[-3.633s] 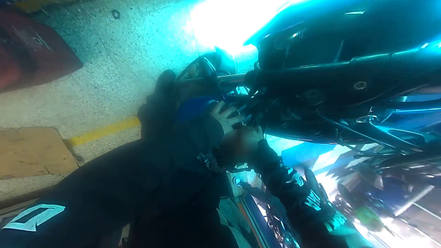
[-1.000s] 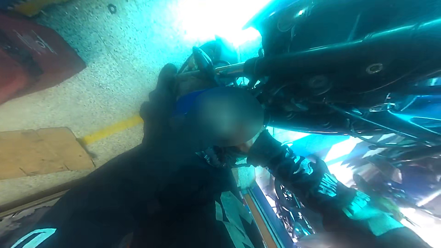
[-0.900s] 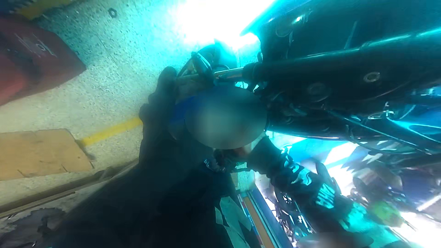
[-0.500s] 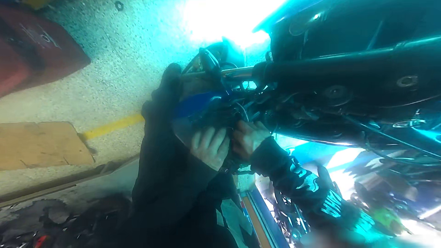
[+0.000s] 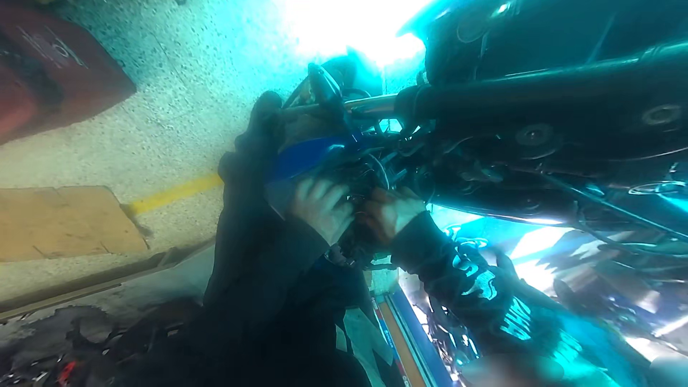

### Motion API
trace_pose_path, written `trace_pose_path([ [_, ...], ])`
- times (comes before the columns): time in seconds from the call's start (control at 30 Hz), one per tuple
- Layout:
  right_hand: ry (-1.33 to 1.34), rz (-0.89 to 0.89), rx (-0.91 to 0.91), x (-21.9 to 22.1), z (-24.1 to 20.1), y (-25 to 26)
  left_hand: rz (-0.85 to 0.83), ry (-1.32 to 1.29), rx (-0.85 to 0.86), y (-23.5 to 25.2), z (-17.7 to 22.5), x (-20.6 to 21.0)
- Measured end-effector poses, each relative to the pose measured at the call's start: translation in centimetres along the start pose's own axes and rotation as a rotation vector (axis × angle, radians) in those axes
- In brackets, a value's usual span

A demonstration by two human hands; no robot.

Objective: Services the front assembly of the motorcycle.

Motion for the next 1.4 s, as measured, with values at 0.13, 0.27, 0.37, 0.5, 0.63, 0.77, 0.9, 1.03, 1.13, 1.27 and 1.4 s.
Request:
trace_pose_path([
  [0.13,0.047,-0.049,0.018,0.1,0.2,0.3,0.070,-0.034,-0.128,0.2,-0.1,0.2],
  [0.27,0.032,-0.021,0.004,0.3,0.1,0.2,0.077,-0.094,-0.318,0.8,0.0,0.0],
  [0.37,0.031,-0.109,-0.013,-0.4,-0.4,0.3,0.074,-0.085,-0.393,1.2,0.2,-0.3],
  [0.5,0.087,-0.051,-0.036,-0.3,0.5,0.0,0.122,-0.001,-0.215,0.8,0.6,0.0],
  [0.63,0.079,0.011,-0.055,0.0,0.5,-0.4,0.114,-0.018,-0.174,0.6,0.7,0.3],
  [0.77,-0.049,-0.062,0.070,0.2,-0.5,0.2,0.068,-0.089,-0.385,0.7,-0.9,1.6],
  [0.9,-0.091,-0.057,0.066,-0.2,-1.6,1.1,0.099,-0.060,-0.358,1.2,-0.9,1.3],
  [1.03,0.012,-0.233,-0.032,-0.5,-1.0,1.2,0.117,-0.032,-0.423,1.2,-0.8,1.6],
  [1.13,0.064,-0.211,-0.067,-0.6,-0.7,0.9,0.071,-0.010,-0.476,1.2,-0.9,1.9],
  [1.27,0.075,-0.096,-0.152,-0.4,-0.4,0.3,0.048,-0.006,-0.493,1.2,-0.8,2.2],
  [1.4,0.072,-0.083,-0.165,-0.1,-0.4,0.2,0.055,0.011,-0.505,1.3,-0.7,2.1],
])
Point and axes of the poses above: each hand's wrist, its own y-axis towards the middle knuckle, its own x-axis out of the palm, z = x × y, the point moved 5 cm from there along y, towards the middle knuckle, and after that the axes turned 2 degrees about -y, right-handed, at the moved point
